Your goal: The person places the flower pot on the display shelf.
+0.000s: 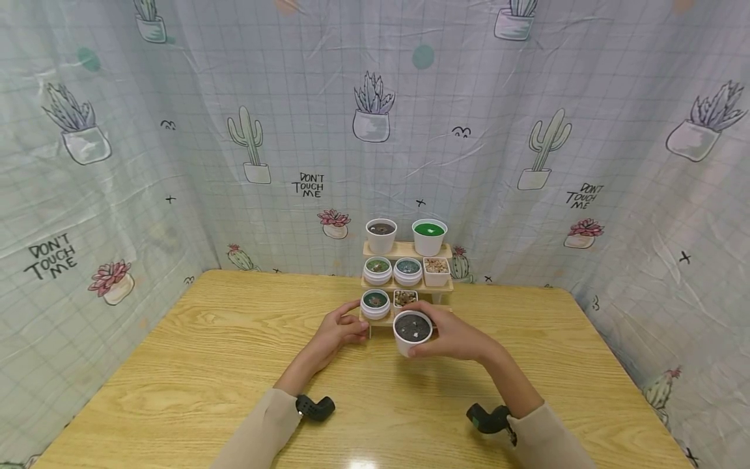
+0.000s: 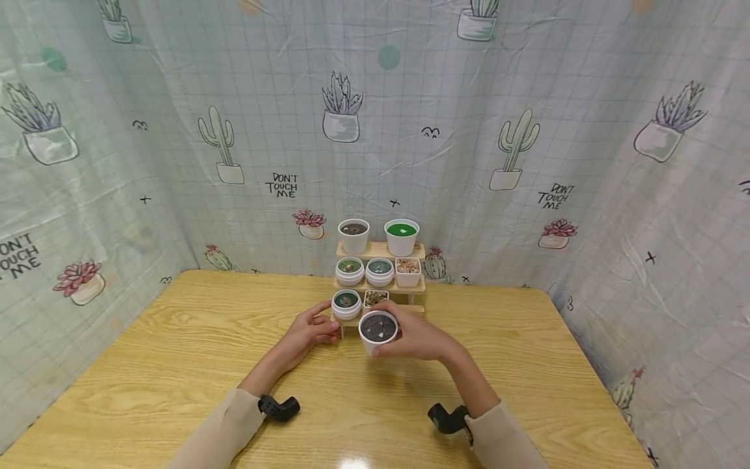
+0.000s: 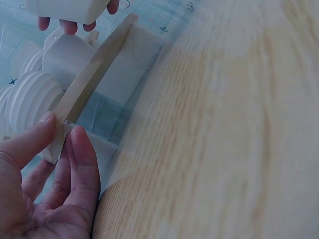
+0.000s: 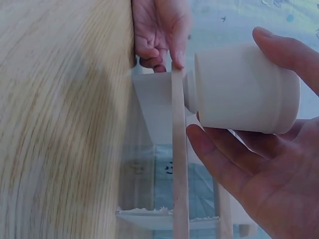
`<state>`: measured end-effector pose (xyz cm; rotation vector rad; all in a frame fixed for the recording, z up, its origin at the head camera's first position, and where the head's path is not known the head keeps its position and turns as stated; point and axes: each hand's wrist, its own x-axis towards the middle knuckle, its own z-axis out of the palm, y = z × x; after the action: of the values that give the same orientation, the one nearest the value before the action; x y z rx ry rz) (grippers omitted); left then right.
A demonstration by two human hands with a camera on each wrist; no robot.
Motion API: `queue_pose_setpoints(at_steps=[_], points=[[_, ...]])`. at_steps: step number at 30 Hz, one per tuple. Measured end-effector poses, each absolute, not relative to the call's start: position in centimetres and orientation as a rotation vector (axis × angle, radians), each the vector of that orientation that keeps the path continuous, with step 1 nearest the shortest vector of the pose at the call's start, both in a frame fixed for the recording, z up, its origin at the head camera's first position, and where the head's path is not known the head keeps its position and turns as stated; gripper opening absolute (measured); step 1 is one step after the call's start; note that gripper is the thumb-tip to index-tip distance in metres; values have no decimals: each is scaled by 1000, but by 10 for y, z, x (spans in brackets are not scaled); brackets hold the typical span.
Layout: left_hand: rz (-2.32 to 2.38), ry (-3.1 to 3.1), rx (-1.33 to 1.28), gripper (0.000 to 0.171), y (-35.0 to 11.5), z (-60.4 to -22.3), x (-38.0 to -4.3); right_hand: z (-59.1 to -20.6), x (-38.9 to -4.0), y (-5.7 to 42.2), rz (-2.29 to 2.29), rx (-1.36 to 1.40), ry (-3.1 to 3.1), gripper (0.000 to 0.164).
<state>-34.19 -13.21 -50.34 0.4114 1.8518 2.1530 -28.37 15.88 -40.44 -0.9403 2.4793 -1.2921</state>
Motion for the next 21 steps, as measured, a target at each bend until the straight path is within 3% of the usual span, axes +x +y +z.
queue_pose_setpoints(at_steps=[21], points=[[2142,1866,409,68,-132,-503,-342,-403,-289,176,-1338,-876,2425,75]])
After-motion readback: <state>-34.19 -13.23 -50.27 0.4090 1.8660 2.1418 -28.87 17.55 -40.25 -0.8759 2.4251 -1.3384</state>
